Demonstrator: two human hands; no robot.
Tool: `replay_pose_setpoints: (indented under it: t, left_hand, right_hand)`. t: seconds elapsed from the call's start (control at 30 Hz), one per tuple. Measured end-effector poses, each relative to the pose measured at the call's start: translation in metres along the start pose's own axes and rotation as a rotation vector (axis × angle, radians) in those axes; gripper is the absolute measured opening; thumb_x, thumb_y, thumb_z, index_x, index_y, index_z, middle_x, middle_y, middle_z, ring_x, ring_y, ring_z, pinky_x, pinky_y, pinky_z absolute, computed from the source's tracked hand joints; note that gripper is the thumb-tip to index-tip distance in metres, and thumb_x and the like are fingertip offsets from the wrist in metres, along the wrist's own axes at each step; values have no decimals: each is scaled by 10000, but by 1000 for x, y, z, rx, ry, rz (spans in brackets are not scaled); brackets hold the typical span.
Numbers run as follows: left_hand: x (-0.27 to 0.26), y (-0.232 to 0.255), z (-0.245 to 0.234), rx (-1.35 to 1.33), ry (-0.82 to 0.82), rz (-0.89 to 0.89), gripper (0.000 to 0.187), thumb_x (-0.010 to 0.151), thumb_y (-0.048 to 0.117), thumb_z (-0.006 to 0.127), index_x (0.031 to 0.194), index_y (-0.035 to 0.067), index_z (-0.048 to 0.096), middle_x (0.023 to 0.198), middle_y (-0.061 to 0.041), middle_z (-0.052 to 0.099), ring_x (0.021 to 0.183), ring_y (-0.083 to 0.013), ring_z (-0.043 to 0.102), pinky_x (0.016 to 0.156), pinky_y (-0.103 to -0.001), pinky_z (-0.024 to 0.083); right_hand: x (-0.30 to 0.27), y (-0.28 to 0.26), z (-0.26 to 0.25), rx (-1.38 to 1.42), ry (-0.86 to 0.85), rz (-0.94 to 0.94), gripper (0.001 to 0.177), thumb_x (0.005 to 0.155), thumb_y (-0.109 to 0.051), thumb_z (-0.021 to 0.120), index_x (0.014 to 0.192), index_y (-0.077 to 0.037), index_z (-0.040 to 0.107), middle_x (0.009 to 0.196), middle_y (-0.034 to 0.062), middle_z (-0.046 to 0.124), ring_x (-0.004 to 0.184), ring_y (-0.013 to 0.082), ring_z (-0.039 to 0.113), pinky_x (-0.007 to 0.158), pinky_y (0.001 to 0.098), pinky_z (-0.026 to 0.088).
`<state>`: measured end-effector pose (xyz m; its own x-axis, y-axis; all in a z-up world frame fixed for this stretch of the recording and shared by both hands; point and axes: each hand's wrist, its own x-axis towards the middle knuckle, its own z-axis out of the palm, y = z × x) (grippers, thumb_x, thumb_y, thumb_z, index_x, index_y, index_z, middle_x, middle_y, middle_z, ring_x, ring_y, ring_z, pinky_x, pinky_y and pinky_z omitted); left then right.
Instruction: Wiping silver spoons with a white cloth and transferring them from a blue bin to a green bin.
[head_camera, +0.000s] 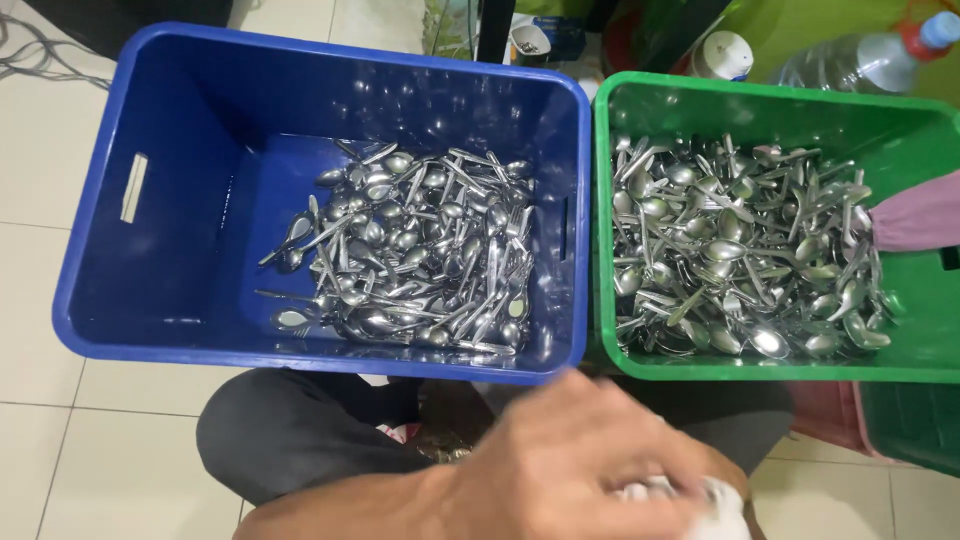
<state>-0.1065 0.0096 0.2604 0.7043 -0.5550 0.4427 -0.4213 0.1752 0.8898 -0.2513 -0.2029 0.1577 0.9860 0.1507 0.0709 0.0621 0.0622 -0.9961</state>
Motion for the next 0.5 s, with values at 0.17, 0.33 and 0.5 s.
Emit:
replay_pose_setpoints:
  t: [0.17,0.33,0.5]
  left_hand:
    - [5,-43,-30,127,83,-24,250,948,138,623,1177,37,639,1205,-110,683,1091,-241,658,1022,-380,549]
    - [5,-109,-31,202,-162,-490,730,939,465,574,1444,-33,403,1453,-293,505,1304,-445,538,1066,-614,437]
    - [-12,-142,-20,215,-424,-786,716,1041,313,524,1475,-199,274,1402,-433,454,1301,-491,526,1076,-586,442]
  right_hand:
    - [161,-38,-22,572,-383,-218,480,924,-89,696,1355,75,561,849,171,663,688,245,616,569,367,599]
    - [257,29,-49,474,-166,45,340,948,-193,605,1222,0,549,832,120,597,503,172,574,406,267,478]
    - [327,129,-24,529,-67,250,623,963,-634,512,1370,-164,466,865,88,630,600,184,620,438,273,468]
